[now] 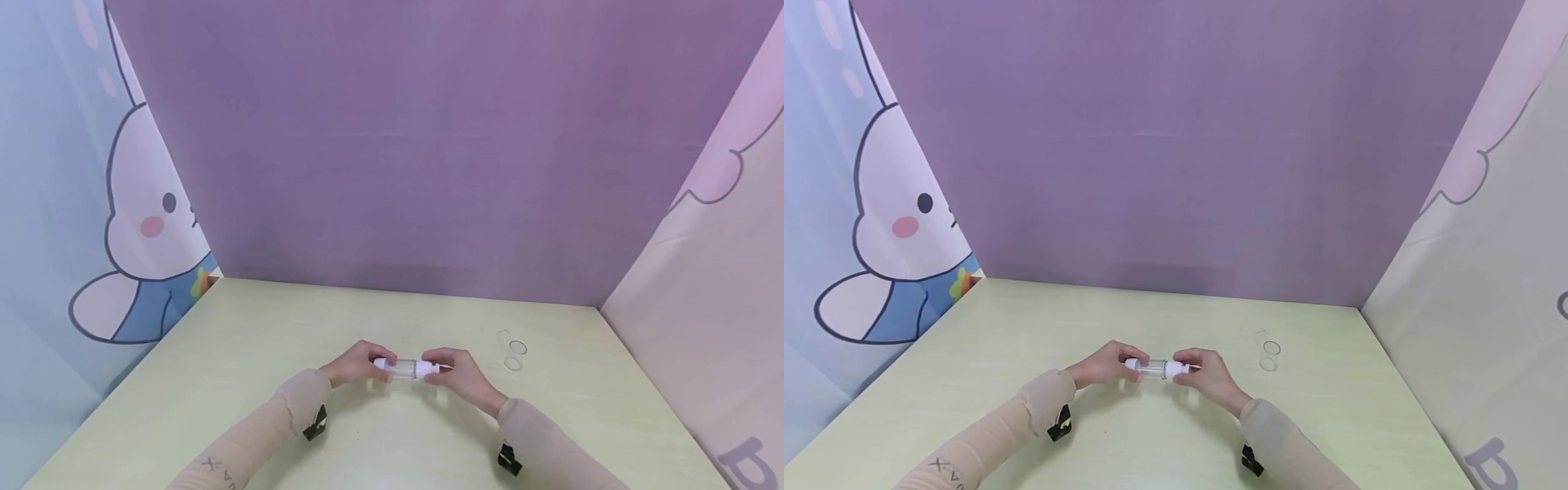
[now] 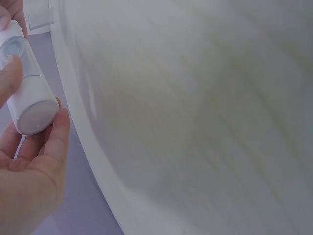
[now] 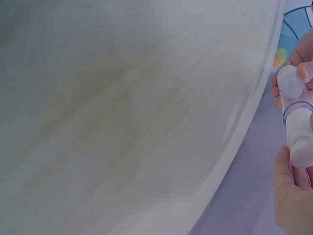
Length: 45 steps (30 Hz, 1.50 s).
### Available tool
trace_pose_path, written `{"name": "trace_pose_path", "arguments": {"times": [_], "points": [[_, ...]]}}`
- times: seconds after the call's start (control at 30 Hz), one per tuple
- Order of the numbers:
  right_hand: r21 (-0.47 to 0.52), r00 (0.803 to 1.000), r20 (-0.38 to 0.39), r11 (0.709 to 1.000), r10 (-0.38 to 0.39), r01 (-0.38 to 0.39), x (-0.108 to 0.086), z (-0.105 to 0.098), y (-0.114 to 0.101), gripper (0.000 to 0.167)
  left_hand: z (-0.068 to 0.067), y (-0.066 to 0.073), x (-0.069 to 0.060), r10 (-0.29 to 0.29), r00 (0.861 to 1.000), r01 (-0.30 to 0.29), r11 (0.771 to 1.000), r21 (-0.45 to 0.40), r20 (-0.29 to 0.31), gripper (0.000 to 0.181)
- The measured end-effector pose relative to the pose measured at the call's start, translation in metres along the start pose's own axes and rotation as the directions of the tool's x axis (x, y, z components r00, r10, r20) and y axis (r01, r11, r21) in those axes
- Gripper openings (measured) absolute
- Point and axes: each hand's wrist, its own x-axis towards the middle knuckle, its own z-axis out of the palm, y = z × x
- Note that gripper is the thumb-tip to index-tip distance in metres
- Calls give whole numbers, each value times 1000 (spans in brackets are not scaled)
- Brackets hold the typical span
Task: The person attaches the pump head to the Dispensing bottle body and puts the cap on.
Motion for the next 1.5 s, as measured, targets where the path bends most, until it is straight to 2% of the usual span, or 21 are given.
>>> {"name": "trace_pose_path", "arguments": {"times": [0.37, 0.8, 1.1, 1.5], "points": [[16, 1000, 0, 1000, 14, -14, 0, 2, 2, 36, 0, 2, -3, -2, 1000, 2, 1000, 2, -7, 37], [-71, 1000, -26, 997, 5, -7, 0, 3, 1, 30, 1, 2, -4, -7, 1000, 7, 1000, 10, -8, 38], [-113, 999, -38, 993, 12, -17, -2, 3, 1, 30, 1, 0, -2, -3, 1000, 3, 1000, 8, -7, 35], [-110, 999, -30, 994, 23, -27, -3, 2, 1, 32, 1, -2, -2, 15, 1000, -15, 1000, -6, -2, 36]]}}
